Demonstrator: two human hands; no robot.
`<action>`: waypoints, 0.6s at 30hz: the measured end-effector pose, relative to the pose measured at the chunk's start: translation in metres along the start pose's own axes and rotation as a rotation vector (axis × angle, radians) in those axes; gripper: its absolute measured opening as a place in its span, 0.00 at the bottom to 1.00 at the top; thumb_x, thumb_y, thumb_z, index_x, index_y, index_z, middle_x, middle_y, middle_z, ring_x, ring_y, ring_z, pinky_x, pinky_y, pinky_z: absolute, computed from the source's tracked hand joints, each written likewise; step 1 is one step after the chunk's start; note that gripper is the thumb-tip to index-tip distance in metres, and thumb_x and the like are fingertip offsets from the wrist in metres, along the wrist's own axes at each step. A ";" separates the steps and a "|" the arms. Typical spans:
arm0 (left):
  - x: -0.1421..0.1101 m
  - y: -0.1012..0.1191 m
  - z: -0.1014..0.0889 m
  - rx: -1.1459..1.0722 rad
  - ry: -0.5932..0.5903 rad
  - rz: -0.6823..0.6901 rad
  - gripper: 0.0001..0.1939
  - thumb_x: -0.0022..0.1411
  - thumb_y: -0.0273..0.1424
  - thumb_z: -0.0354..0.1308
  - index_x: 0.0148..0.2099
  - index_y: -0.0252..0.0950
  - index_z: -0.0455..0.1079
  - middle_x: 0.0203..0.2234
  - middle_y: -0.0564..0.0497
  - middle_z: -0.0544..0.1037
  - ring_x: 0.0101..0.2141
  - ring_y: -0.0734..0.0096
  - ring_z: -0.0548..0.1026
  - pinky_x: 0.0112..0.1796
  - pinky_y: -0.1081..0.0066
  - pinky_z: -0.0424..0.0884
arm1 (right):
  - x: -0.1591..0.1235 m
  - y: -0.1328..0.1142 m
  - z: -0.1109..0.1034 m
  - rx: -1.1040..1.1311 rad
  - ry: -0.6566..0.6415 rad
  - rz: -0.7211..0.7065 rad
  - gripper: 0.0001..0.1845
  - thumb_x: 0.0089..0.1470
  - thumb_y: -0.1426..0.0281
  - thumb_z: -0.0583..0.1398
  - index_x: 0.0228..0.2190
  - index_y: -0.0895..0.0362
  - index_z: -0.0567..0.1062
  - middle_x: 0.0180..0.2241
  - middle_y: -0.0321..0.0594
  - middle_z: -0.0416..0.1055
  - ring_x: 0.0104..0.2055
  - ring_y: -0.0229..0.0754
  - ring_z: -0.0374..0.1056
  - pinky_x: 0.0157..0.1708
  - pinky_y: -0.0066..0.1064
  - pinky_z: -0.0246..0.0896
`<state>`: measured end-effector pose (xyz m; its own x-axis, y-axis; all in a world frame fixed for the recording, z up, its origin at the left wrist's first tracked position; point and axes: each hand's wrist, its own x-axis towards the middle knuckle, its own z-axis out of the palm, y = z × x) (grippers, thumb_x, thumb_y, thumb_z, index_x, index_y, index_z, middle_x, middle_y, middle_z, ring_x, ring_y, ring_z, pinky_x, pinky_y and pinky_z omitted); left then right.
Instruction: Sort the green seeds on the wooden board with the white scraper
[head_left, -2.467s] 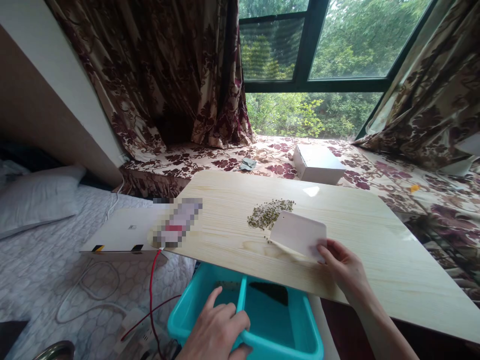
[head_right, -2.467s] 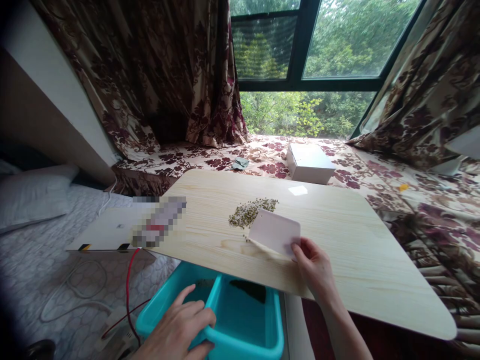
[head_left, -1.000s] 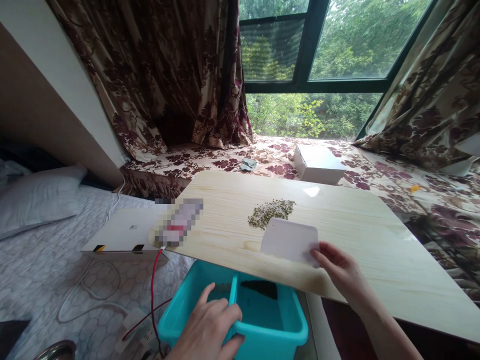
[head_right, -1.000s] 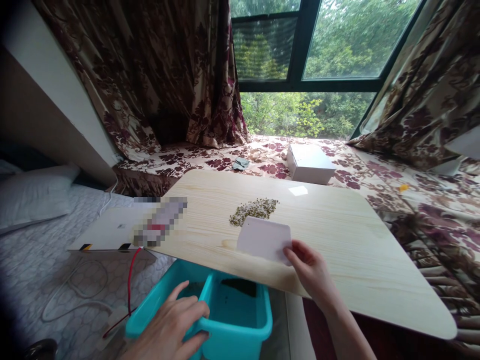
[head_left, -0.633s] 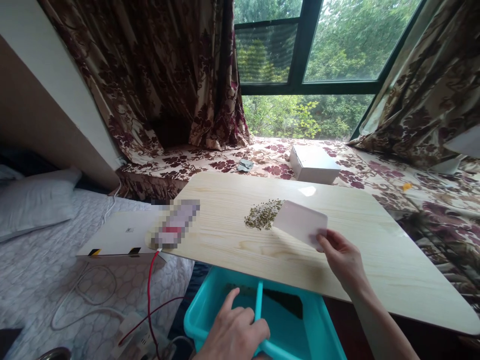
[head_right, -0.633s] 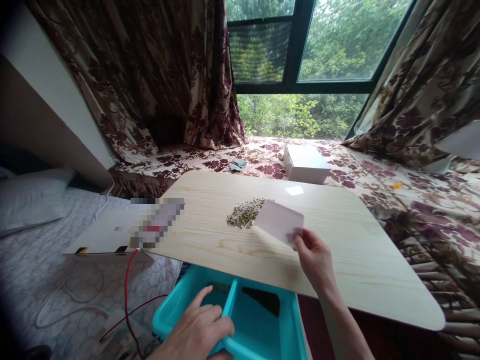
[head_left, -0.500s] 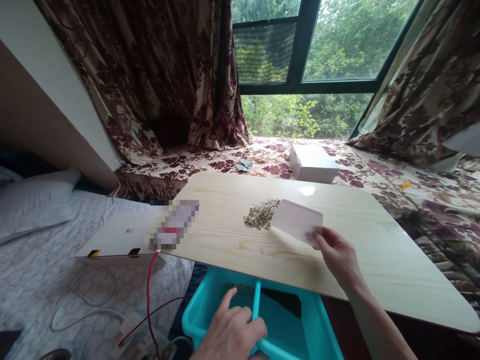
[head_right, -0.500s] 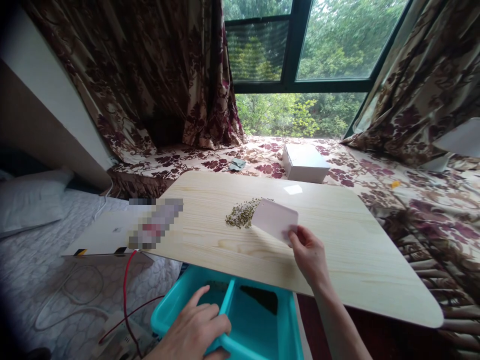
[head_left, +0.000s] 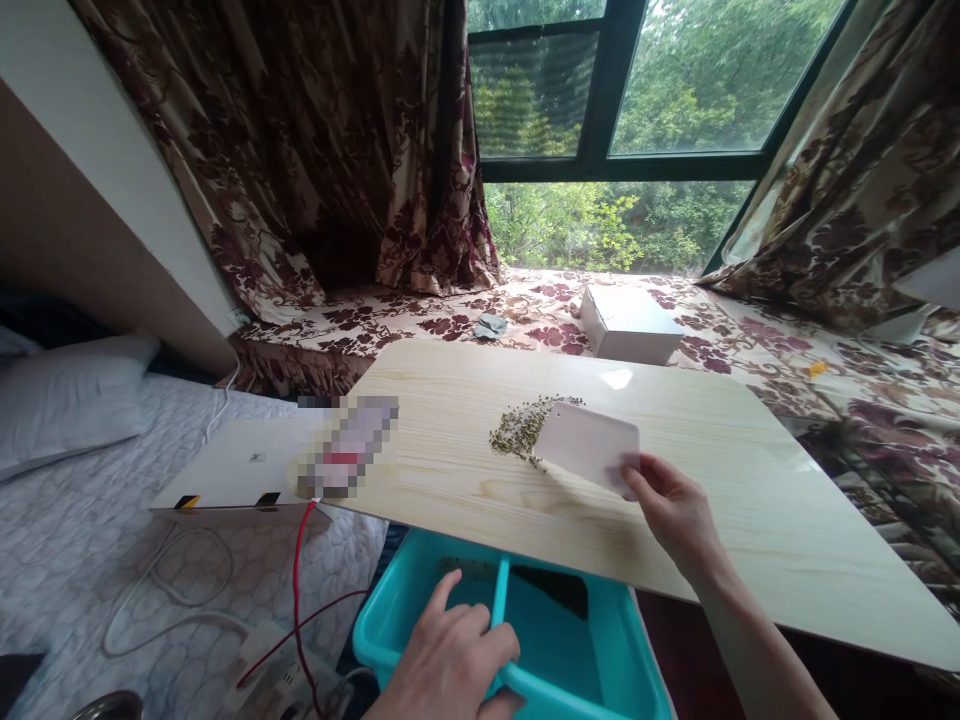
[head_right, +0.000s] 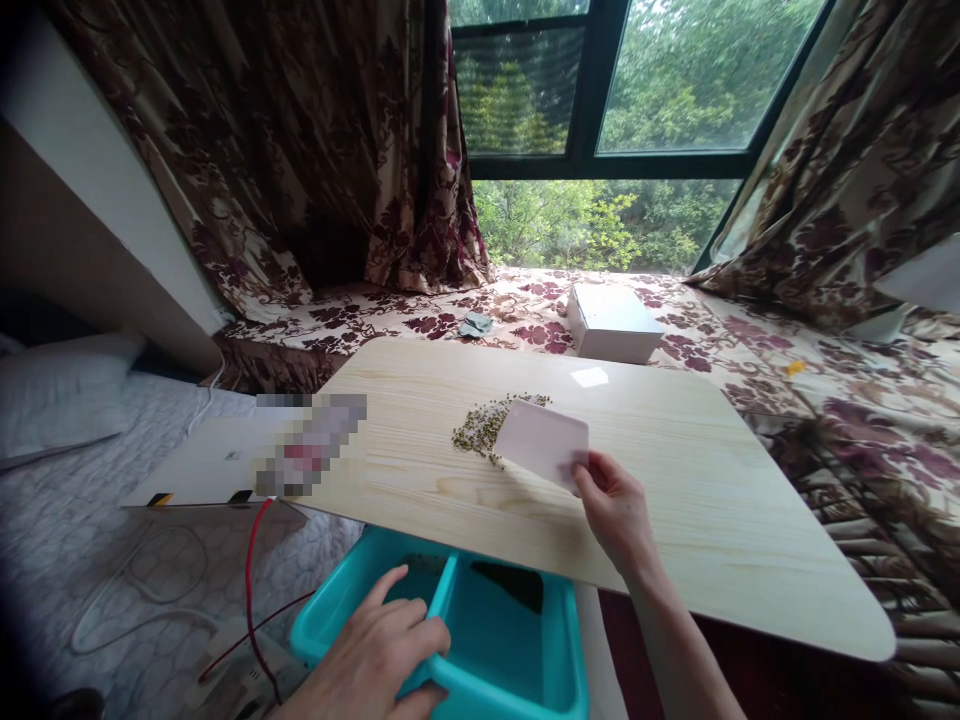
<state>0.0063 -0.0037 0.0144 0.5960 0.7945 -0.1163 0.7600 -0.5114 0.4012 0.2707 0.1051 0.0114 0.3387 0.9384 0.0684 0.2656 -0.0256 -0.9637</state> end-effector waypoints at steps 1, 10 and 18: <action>0.000 0.000 0.000 0.002 -0.008 -0.004 0.09 0.56 0.27 0.62 0.38 0.41 0.66 0.31 0.57 0.72 0.38 0.68 0.75 0.57 0.47 0.55 | 0.000 0.001 0.000 0.002 -0.007 0.002 0.15 0.42 0.60 0.63 0.31 0.58 0.78 0.29 0.44 0.79 0.32 0.47 0.75 0.27 0.32 0.70; 0.003 0.000 -0.003 0.024 -0.064 -0.012 0.08 0.57 0.28 0.63 0.37 0.40 0.66 0.31 0.56 0.73 0.38 0.67 0.75 0.57 0.46 0.55 | -0.005 0.005 -0.014 0.025 0.047 0.074 0.18 0.39 0.61 0.65 0.33 0.58 0.78 0.31 0.45 0.80 0.34 0.48 0.75 0.29 0.34 0.71; 0.001 0.002 -0.004 0.019 -0.063 -0.021 0.07 0.58 0.28 0.61 0.37 0.40 0.66 0.31 0.56 0.72 0.38 0.68 0.74 0.57 0.47 0.54 | -0.015 0.011 -0.023 -0.003 0.041 0.065 0.17 0.38 0.60 0.66 0.31 0.57 0.78 0.30 0.44 0.80 0.31 0.48 0.75 0.27 0.33 0.71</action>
<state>0.0076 -0.0024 0.0192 0.5946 0.7832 -0.1820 0.7770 -0.5014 0.3807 0.2890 0.0834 0.0060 0.3921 0.9198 0.0159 0.2444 -0.0875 -0.9657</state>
